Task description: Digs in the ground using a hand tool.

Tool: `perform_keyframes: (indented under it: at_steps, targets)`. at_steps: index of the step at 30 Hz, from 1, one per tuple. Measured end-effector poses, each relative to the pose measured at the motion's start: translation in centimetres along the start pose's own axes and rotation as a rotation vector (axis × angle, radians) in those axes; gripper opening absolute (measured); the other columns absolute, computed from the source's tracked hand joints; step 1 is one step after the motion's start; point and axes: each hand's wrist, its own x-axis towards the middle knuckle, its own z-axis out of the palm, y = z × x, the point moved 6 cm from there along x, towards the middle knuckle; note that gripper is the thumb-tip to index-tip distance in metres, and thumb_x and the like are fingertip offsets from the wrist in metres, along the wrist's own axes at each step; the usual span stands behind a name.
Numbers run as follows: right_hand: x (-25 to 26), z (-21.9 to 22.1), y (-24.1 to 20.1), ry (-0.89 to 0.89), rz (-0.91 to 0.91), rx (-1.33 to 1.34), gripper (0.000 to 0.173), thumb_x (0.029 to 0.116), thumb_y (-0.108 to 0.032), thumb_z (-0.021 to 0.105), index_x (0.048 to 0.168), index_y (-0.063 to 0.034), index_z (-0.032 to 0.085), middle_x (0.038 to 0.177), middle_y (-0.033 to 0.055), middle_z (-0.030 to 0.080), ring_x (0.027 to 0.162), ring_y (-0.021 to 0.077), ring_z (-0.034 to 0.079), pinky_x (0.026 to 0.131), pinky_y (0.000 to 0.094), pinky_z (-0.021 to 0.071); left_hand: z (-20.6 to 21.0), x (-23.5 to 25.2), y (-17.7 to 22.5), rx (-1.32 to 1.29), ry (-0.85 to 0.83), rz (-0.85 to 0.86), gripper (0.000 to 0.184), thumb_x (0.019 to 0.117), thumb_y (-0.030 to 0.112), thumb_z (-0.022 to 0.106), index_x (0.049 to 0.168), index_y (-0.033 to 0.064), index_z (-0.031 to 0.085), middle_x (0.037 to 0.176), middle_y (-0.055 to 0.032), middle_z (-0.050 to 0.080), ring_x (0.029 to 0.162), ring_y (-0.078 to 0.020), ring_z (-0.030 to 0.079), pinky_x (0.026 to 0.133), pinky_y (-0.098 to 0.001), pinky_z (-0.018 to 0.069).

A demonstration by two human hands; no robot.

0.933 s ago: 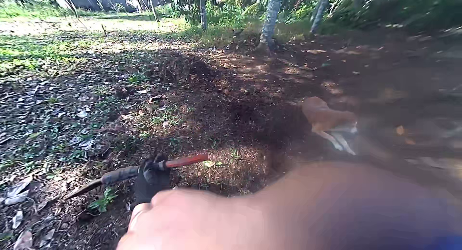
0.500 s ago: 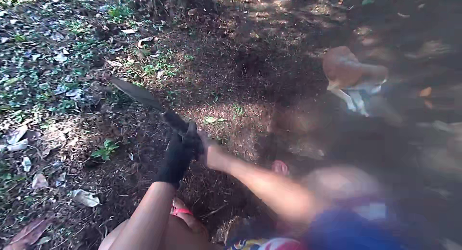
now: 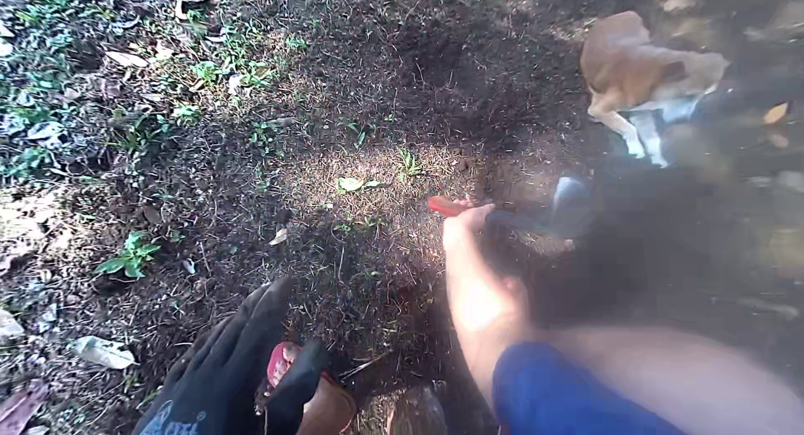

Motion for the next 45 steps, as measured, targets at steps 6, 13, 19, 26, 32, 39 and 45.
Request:
perform_keyframes:
  at_steps: [6,13,19,26,32,39,45]
  targets:
    - [-3.8,-10.1,8.6,-0.203,0.361,-0.536,0.041,0.1124,-0.042,0.037,0.096,-0.0063,0.048,0.062,0.0005,0.044,0.046,0.0116,0.045,0.047,0.0292,0.0472,1.6,1.2,0.6,0.066,-0.139,-0.023,0.073,0.1017,0.061,0.044,0.158,0.0143,0.042,0.148,-0.0198,0.057,0.131,-0.0425,0.059,0.102,-0.0682,0.0456]
    - [0.2,-5.6,1.0,0.123,0.058,-0.037,0.053,0.1059,-0.063,0.037,0.114,-0.0124,0.049,0.080,0.0023,0.044,0.059,0.0147,0.048,0.058,0.0358,0.0517,0.2,0.1,-1.4,-0.018,-0.070,-0.002,0.069,0.1038,0.054,0.048,0.160,0.0146,0.038,0.151,-0.0214,0.053,0.133,-0.0393,0.056,0.105,-0.0634,0.0449]
    - [-7.7,-10.9,9.6,-0.105,0.418,-0.553,0.039,0.1103,-0.042,0.045,0.100,-0.0050,0.048,0.060,0.0017,0.043,0.043,0.0135,0.045,0.043,0.0317,0.0485,0.1,1.1,-2.9,0.079,-0.080,0.006,0.071,0.1023,0.062,0.043,0.158,0.0184,0.042,0.146,-0.0190,0.058,0.130,-0.0392,0.059,0.102,-0.0653,0.0469]
    - [-4.8,-8.2,5.2,0.128,0.180,-0.242,0.053,0.1077,-0.055,0.040,0.114,-0.0042,0.053,0.075,0.0065,0.048,0.055,0.0178,0.050,0.055,0.0375,0.0523,-1.0,2.6,-7.3,0.159,0.124,0.040,0.071,0.0994,0.063,0.050,0.156,0.0197,0.045,0.144,-0.0175,0.059,0.126,-0.0365,0.061,0.099,-0.0625,0.0492]
    - [-12.0,-11.1,9.7,-0.113,0.440,-0.583,0.037,0.1111,-0.039,0.045,0.096,-0.0050,0.048,0.057,0.0013,0.042,0.041,0.0125,0.045,0.042,0.0302,0.0480,1.6,4.2,-6.6,0.055,-0.071,0.084,0.073,0.0976,0.071,0.043,0.156,0.0270,0.045,0.140,-0.0121,0.064,0.118,-0.0339,0.067,0.091,-0.0635,0.0546]
    - [-5.7,-7.2,5.1,0.080,0.178,-0.138,0.055,0.1048,-0.064,0.039,0.115,-0.0115,0.051,0.081,0.0028,0.046,0.062,0.0156,0.050,0.061,0.0356,0.0525,1.7,2.6,-9.0,0.091,0.060,0.103,0.070,0.0945,0.072,0.048,0.155,0.0377,0.042,0.141,-0.0048,0.063,0.119,-0.0269,0.066,0.090,-0.0608,0.0541]
    - [-15.3,-11.7,12.2,-0.378,0.500,-0.934,0.034,0.1096,-0.035,0.051,0.110,-0.0018,0.049,0.059,0.0029,0.046,0.043,0.0145,0.049,0.045,0.0323,0.0511,1.4,3.3,-6.3,0.045,0.031,0.154,0.070,0.0980,0.070,0.044,0.154,0.0276,0.048,0.135,-0.0104,0.067,0.111,-0.0316,0.070,0.085,-0.0610,0.0567]
